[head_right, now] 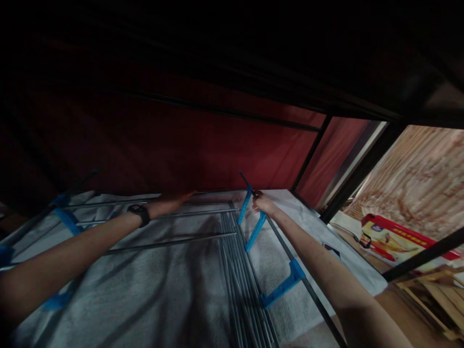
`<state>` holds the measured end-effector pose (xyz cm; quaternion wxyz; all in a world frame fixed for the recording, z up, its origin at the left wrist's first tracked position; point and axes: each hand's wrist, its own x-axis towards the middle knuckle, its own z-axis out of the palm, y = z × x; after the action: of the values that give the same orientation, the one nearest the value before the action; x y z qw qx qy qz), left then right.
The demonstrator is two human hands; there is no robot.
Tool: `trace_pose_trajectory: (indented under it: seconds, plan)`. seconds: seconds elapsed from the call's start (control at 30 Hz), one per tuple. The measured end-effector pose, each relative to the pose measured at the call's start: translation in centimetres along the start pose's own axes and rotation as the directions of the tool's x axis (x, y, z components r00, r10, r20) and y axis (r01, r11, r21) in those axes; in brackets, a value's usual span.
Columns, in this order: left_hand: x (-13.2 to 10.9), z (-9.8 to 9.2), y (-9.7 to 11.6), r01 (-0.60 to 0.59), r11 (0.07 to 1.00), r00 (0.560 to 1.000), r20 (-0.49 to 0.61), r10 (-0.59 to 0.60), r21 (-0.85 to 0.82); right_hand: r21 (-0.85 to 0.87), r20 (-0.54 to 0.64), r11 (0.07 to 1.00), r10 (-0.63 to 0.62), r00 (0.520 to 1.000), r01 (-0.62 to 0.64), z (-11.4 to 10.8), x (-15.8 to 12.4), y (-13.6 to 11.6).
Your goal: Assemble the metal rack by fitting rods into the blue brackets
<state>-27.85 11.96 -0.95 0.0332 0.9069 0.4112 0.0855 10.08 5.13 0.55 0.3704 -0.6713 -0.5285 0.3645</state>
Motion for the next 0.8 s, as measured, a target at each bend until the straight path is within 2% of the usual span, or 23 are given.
trace_pose_trajectory:
  seconds: [0.2,0.37,0.5,0.67,0.8]
  plan:
    - [0.1,-0.1,0.4,0.013,0.999,1.0,0.006,-0.014,0.047,-0.03,-0.009,0.999,-0.032,0.999,0.032,0.6,1.5,-0.5]
    - [0.1,-0.1,1.0,-0.006,0.996,1.0,0.009,0.005,0.094,-0.147,-0.051,0.982,-0.126,0.991,0.117,0.7,2.5,0.0]
    - [0.8,0.3,1.5,-0.036,0.995,0.999,-0.011,0.037,0.092,-0.182,0.004,0.958,-0.224,0.975,0.221,0.2,2.5,0.3]
    - [2.6,1.1,2.4,-0.061,0.997,0.997,-0.045,0.063,0.04,-0.268,0.005,0.944,-0.197,0.98,0.191,0.3,1.7,-0.4]
    - [3.6,1.4,3.1,-0.071,0.997,0.996,-0.057,0.07,-0.02,-0.249,-0.01,0.957,-0.154,0.988,0.147,0.5,1.9,-0.2]
